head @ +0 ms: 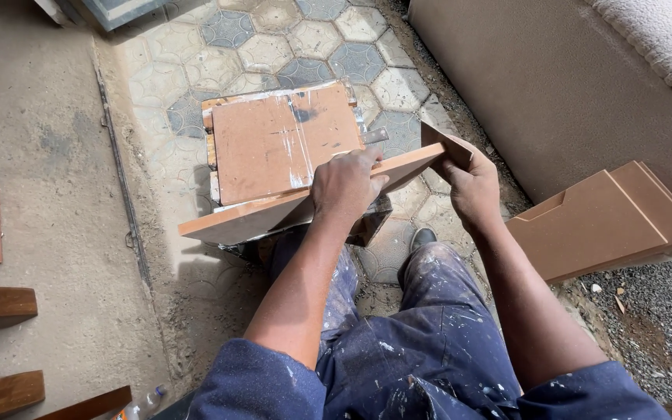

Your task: The person sands a rectangular wooden board using a sanding block, working on the flat face and edges. The board is repositioned and flipped to sand different sides and edges. The person continues sanding until the end of the clip.

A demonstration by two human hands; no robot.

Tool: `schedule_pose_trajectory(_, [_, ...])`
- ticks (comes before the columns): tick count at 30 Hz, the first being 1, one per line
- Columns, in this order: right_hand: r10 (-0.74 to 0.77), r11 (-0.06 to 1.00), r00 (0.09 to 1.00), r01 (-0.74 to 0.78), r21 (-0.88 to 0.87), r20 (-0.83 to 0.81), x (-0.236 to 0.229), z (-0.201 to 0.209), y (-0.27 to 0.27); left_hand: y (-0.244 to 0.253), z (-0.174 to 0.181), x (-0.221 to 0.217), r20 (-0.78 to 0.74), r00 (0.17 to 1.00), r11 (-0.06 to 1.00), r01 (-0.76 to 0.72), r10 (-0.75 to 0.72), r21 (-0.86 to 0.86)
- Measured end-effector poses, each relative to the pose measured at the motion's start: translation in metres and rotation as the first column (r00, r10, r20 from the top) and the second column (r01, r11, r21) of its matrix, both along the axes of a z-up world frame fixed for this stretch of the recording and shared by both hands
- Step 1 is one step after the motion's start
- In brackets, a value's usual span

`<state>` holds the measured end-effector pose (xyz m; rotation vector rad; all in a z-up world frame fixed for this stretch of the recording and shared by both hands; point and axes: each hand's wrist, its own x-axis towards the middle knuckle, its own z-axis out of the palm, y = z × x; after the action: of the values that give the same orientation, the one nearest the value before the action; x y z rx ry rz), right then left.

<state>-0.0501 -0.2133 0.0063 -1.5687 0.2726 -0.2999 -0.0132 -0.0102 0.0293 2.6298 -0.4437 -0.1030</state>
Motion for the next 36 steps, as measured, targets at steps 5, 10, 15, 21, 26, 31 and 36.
schedule_pose_trajectory(5, [0.072, 0.996, 0.997, -0.073, -0.052, -0.021, 0.002, 0.016, -0.012, 0.002, 0.012, -0.002, -0.077, 0.997, 0.998, 0.012, -0.008, 0.06])
schedule_pose_trajectory(10, [0.284, 0.402, 0.93, -0.335, -0.852, -0.232, 0.015, 0.064, 0.003, 0.001, 0.006, 0.002, -0.16, 0.985, 0.996, -0.047, 0.058, 0.07])
schedule_pose_trajectory(15, [0.265, 0.05, 0.816, -0.544, -0.838, -0.514, 0.014, 0.108, 0.05, -0.003, -0.023, 0.017, -0.07, 0.983, 0.972, -0.157, 0.171, 0.175])
schedule_pose_trajectory(21, [0.269, -0.058, 0.876, -0.401, -0.914, -0.401, 0.024, 0.042, 0.017, -0.004, -0.001, 0.003, -0.135, 0.976, 0.977, -0.152, 0.172, 0.148])
schedule_pose_trajectory(26, [0.277, 0.099, 0.96, -0.073, -0.992, -0.043, -0.016, -0.007, 0.041, -0.004, 0.003, 0.014, -0.087, 0.978, 0.979, -0.18, 0.189, 0.096])
schedule_pose_trajectory(31, [0.203, 0.141, 0.973, 0.087, -0.986, 0.114, -0.029, -0.041, 0.06, 0.002, -0.022, 0.026, -0.057, 0.995, 0.983, -0.076, 0.087, 0.168])
schedule_pose_trajectory(36, [0.18, 0.129, 0.979, 0.077, -0.989, 0.099, -0.011, -0.022, 0.027, 0.007, -0.011, 0.02, -0.073, 0.997, 0.999, -0.014, 0.017, 0.042])
